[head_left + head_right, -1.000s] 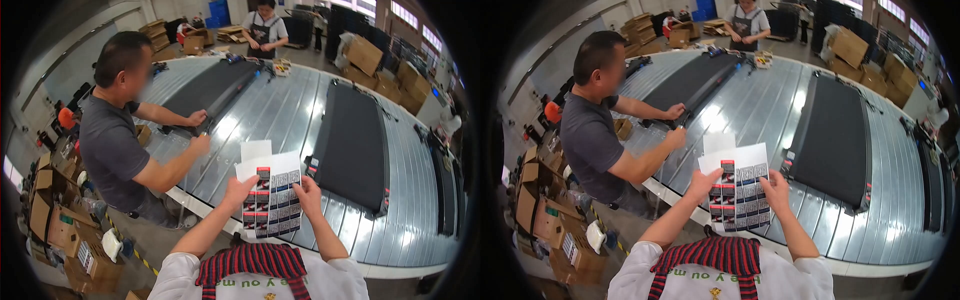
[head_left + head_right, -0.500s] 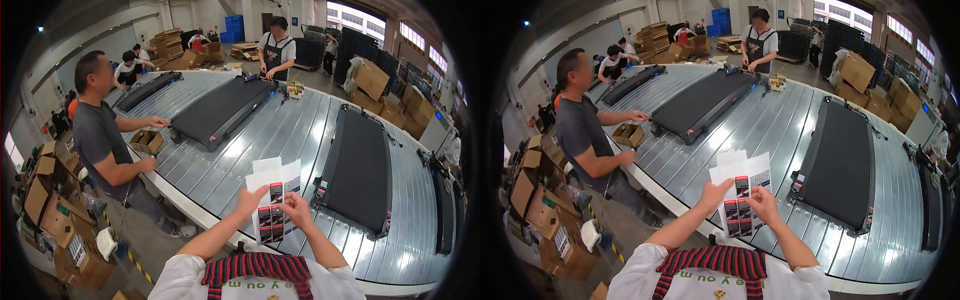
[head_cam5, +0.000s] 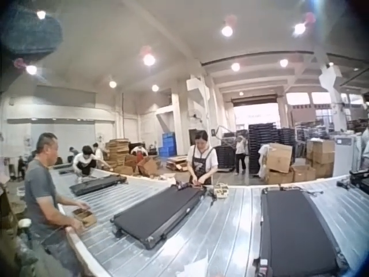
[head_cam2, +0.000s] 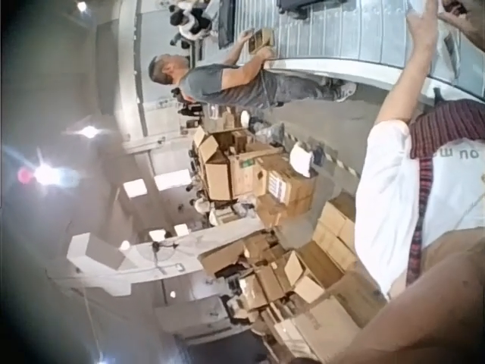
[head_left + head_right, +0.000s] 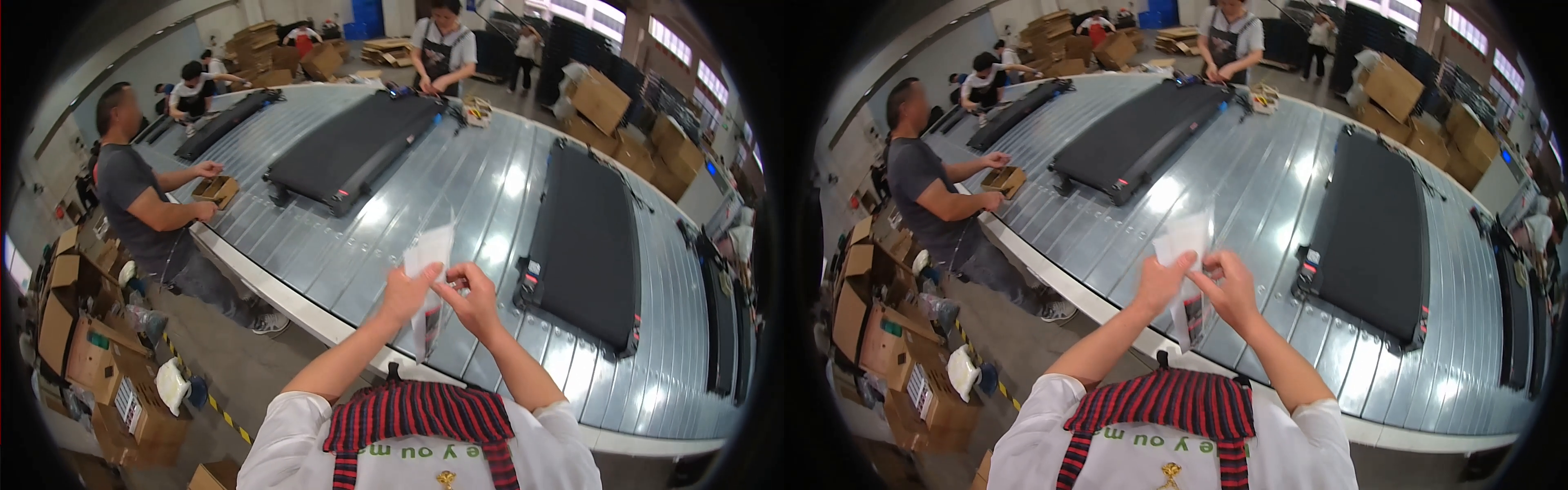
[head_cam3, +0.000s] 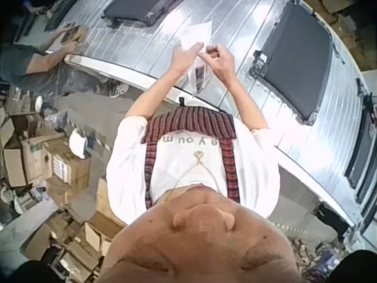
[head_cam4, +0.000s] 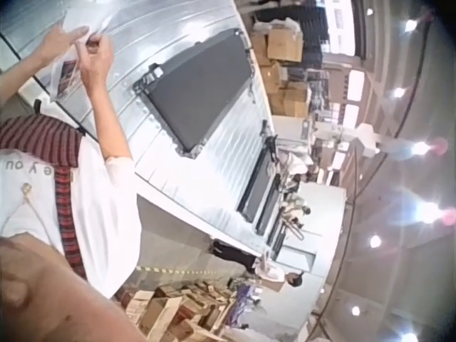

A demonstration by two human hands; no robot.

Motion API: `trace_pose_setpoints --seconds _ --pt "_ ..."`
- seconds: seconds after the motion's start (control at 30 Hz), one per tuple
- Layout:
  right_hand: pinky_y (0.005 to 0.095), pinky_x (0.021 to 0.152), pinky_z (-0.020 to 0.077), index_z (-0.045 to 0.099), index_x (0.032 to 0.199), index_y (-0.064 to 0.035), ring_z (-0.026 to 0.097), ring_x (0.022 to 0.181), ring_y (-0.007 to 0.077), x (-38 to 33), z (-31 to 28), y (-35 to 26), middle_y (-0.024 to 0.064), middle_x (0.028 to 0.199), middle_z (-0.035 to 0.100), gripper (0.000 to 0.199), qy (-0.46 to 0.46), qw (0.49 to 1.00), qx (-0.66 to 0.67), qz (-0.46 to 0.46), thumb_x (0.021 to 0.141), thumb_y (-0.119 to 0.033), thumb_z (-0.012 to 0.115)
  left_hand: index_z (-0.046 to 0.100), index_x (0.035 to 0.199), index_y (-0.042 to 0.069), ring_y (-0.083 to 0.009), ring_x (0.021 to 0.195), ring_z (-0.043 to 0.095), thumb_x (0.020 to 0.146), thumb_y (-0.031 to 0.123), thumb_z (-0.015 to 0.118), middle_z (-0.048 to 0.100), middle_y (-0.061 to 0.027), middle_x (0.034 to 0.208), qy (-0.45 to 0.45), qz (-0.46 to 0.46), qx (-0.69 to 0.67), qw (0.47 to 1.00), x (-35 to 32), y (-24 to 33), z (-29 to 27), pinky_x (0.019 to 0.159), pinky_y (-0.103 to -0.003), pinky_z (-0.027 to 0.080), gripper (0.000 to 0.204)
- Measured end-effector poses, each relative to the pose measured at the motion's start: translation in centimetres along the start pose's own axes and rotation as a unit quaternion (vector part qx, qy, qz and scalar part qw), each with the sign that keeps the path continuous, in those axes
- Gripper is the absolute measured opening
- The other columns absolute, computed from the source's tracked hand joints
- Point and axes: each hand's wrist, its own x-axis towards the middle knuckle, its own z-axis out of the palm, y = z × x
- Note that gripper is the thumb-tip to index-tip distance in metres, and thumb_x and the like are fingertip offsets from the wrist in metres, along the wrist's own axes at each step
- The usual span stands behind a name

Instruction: Applying warning and informational stickers to treadmills on a factory assembly line.

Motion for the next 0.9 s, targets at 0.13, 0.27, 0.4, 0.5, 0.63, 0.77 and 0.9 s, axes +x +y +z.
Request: trace_pose_setpoints --seconds 0.13,0.27,0.4,0.5,0.63,0.77,0.9 --pt "0.0216 0.061 0.0443 0.055 0.085 0.001 0.053 0.068 0.0086 -0.7 0.5 0.9 0.004 0.077 0.058 0.02 -0.008 0.997 0.057 0.054 0.072 -0.008 0.067 0.061 0.091 -0.003 -0.0101 0.066 0.054 0.081 0.033 0.059 0.061 -0.0059 0.072 -0.039 0.031 0.03 0.998 -0.5 0.0 -0.3 0.06 -0.026 0.044 0.037" --pt "0.024 0.064 0.0473 0.057 0.086 0.0027 0.058 0.068 0.0115 -0.6 0.9 1.1 0.0071 0.078 0.061 0.017 -0.009 0.989 0.119 0.085 0.075 -0.009 0.064 0.06 0.091 -0.002 -0.011 0.063 0.053 0.083 0.035 0.054 0.061 -0.0069 0.068 -0.069 0.033 0.067 0.995 -0.5 0.2 -1.0 0.058 -0.027 0.044 0.038" --pt "0.0235 0.064 0.048 0.057 0.086 0.0033 0.058 0.067 0.0113 -0.4 0.8 1.3 0.0074 0.076 0.061 0.013 -0.01 0.984 0.146 0.104 0.078 -0.007 0.06 0.059 0.091 -0.002 -0.0125 0.063 0.054 0.084 0.033 0.053 0.06 -0.0098 0.068 -0.088 0.038 0.075 0.993 0.0 -0.1 -1.1 0.059 -0.028 0.044 0.037" --pt "0.0231 0.062 0.0478 0.057 0.086 0.0035 0.059 0.065 0.0111 -0.1 1.0 0.5 0.0079 0.074 0.061 0.011 -0.007 0.998 0.051 0.038 0.079 -0.006 0.058 0.06 0.09 -0.002 -0.0126 0.063 0.055 0.083 0.032 0.054 0.061 -0.0106 0.068 -0.085 0.067 0.085 0.99 0.5 -0.6 -0.8 0.059 -0.028 0.044 0.035" --pt "0.0228 0.06 0.0472 0.057 0.085 0.0035 0.06 0.065 0.0116 0.1 1.4 1.6 0.0084 0.073 0.062 0.012 -0.026 0.997 0.022 0.069 0.079 -0.006 0.058 0.06 0.087 -0.002 -0.0131 0.062 0.056 0.082 0.03 0.054 0.061 -0.0116 0.067 -0.09 0.075 0.104 0.988 1.0 -0.1 -1.4 0.058 -0.029 0.045 0.033" --pt "0.0218 0.059 0.0463 0.057 0.086 0.0036 0.058 0.063 0.0105 0.2 2.3 2.5 0.0071 0.072 0.061 0.012 -0.027 0.99 0.099 0.095 0.08 -0.007 0.058 0.06 0.085 -0.002 -0.0132 0.061 0.056 0.083 0.031 0.054 0.061 -0.012 0.066 -0.094 0.054 0.107 0.988 1.3 -1.2 -2.2 0.056 -0.029 0.044 0.034" --pt "0.0214 0.06 0.0464 0.058 0.086 0.0032 0.058 0.065 0.0101 0.8 2.3 2.5 0.0057 0.074 0.061 0.011 -0.052 0.976 0.168 0.129 0.082 -0.007 0.055 0.06 0.085 -0.002 -0.012 0.059 0.055 0.084 0.032 0.053 0.059 -0.0103 0.064 -0.109 0.062 0.094 0.988 1.6 -1.2 -2.9 0.055 -0.029 0.044 0.035"
